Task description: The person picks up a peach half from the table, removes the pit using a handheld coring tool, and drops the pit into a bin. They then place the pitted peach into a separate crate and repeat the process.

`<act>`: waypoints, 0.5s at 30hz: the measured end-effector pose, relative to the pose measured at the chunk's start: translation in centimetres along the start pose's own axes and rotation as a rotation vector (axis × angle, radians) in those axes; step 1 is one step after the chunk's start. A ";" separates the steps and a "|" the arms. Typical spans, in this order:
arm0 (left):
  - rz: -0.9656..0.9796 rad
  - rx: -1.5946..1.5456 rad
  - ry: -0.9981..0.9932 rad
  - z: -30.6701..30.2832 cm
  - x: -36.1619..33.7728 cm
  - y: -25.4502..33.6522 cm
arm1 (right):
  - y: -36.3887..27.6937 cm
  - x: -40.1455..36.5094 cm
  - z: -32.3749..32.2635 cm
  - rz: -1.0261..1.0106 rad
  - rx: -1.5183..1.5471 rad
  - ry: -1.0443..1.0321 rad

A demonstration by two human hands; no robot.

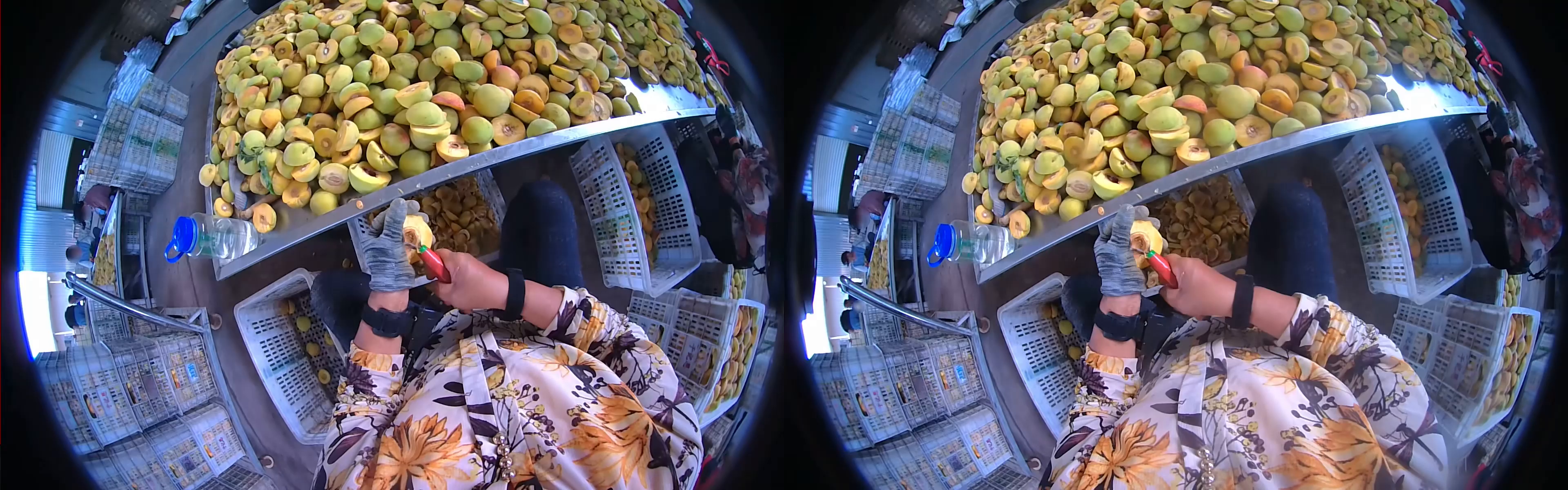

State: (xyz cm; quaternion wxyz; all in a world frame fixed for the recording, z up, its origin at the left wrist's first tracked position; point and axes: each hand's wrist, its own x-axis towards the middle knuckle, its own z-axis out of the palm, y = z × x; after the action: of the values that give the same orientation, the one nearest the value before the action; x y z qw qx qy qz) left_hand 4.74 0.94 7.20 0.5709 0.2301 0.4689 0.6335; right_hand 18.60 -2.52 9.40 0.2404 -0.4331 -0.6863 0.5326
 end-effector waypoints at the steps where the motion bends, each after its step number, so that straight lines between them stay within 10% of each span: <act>1: 0.117 0.031 0.012 -0.1 0.2 -0.2 | -1.2 0.1 -0.6 0.192 0.184 -0.131; 5: 0.172 0.091 -0.012 -0.3 0.2 0.2 | -0.8 0.1 -0.4 0.284 0.298 -0.240; 9: -0.304 -0.079 -0.203 -1.1 0.6 1.4 | 0.7 0.1 0.9 0.089 0.155 -0.164; 15: 0.335 0.235 -0.097 -0.6 0.4 0.6 | -1.4 0.5 -0.7 0.458 0.660 -0.458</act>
State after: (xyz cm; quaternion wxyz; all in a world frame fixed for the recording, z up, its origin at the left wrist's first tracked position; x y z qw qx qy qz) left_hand 3.79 1.18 7.34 0.4485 0.4003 0.4667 0.6487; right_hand 18.39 -1.83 10.84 0.0839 -0.3451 -0.4019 0.8440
